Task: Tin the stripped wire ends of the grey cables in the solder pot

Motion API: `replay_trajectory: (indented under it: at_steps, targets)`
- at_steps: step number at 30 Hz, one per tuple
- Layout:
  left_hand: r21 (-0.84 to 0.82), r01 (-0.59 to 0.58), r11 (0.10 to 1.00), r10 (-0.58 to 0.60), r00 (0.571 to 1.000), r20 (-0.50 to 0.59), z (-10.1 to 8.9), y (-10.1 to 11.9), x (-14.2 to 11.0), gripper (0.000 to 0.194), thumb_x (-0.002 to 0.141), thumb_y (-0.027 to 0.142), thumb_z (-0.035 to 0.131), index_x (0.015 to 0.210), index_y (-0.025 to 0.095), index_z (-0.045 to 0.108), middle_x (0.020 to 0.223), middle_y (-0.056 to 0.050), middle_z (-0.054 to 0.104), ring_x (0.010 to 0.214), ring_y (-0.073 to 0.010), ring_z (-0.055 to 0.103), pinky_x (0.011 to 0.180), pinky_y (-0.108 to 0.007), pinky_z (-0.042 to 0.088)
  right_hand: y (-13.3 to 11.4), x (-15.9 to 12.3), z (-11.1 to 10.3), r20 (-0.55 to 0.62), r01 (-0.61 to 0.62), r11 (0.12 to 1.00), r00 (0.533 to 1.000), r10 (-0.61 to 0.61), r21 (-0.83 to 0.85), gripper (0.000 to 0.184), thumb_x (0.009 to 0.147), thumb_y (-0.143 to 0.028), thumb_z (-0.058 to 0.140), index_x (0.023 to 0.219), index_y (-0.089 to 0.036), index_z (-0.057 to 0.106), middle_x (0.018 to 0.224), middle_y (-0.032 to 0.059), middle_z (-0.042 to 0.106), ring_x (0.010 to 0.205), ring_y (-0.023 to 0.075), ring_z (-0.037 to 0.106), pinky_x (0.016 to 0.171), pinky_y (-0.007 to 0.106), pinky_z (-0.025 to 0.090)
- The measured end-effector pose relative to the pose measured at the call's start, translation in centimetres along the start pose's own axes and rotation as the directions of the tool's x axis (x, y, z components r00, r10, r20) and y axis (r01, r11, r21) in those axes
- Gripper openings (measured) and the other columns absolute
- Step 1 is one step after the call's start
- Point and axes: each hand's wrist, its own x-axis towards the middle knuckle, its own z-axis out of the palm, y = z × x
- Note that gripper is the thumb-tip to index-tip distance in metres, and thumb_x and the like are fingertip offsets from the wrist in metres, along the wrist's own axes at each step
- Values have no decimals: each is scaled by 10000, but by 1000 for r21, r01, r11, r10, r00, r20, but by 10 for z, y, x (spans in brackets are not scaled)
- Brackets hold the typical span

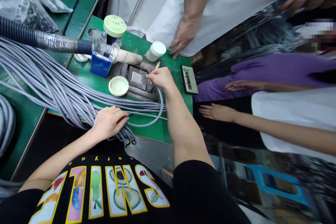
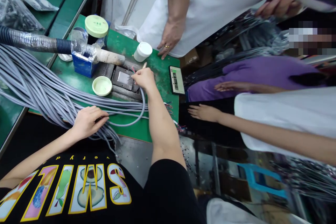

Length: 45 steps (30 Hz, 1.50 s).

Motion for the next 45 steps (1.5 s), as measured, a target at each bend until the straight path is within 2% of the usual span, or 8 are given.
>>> replay_trajectory:
  at_steps: [11,19,25,30,36,40,43,45]
  targets:
    - [5,11,1000,-11,1000,6,0,1,1,211,928,287,507,862,185,678,725,-9,688,666,-136,589,605,-281,371,1,7,7,16,-17,999,1000,17,29,183,676,-187,608,504,-135,642,390,-23,495,472,103,483,536,229,366]
    - [-236,28,971,-55,993,-107,-2,1,3,157,884,253,577,840,169,702,704,-30,696,633,-127,579,617,-263,413,-17,-68,-28,74,21,801,994,-81,598,183,625,-295,635,517,-149,610,354,-50,467,319,49,323,371,205,209]
    - [-874,162,458,-465,882,-80,7,12,26,250,706,340,777,902,191,727,718,-6,692,608,-93,578,599,-220,454,-37,-138,-34,122,39,650,972,-201,759,245,671,-383,645,562,-165,614,373,-53,490,311,44,328,345,195,237]
    - [-996,71,63,-530,848,27,25,33,46,322,590,386,852,829,203,737,707,11,657,579,-73,551,561,-209,441,-48,-161,-30,100,100,632,957,-273,769,321,703,-390,646,488,-172,548,383,-43,492,340,50,369,355,191,270]
    - [-904,-70,421,-505,810,-298,19,38,53,140,726,357,774,784,231,759,722,1,642,625,-84,548,603,-232,438,-34,-178,-33,74,104,550,954,-291,829,271,724,-410,668,801,-151,668,453,-58,548,349,56,416,362,194,291]
    - [-586,-256,769,-116,845,-522,9,35,54,75,781,308,728,798,242,759,667,3,646,630,-105,566,622,-258,454,-19,-192,-25,78,61,432,952,-297,900,497,769,-448,649,1171,-160,589,471,-83,542,333,56,386,341,192,260]
    - [-516,-365,775,53,851,-522,11,37,54,46,786,252,719,811,245,757,669,1,670,623,-103,575,626,-255,461,-12,-198,-16,31,56,323,966,-256,945,595,773,-457,658,1281,-189,504,465,-92,530,325,63,367,327,193,233]
    - [-650,-274,709,-110,868,-485,16,39,51,108,762,271,744,864,240,754,711,-6,689,635,-103,585,631,-249,466,-11,-201,-12,1,65,286,974,-227,956,636,773,-459,663,1323,-212,461,469,-91,531,331,71,369,325,197,229]
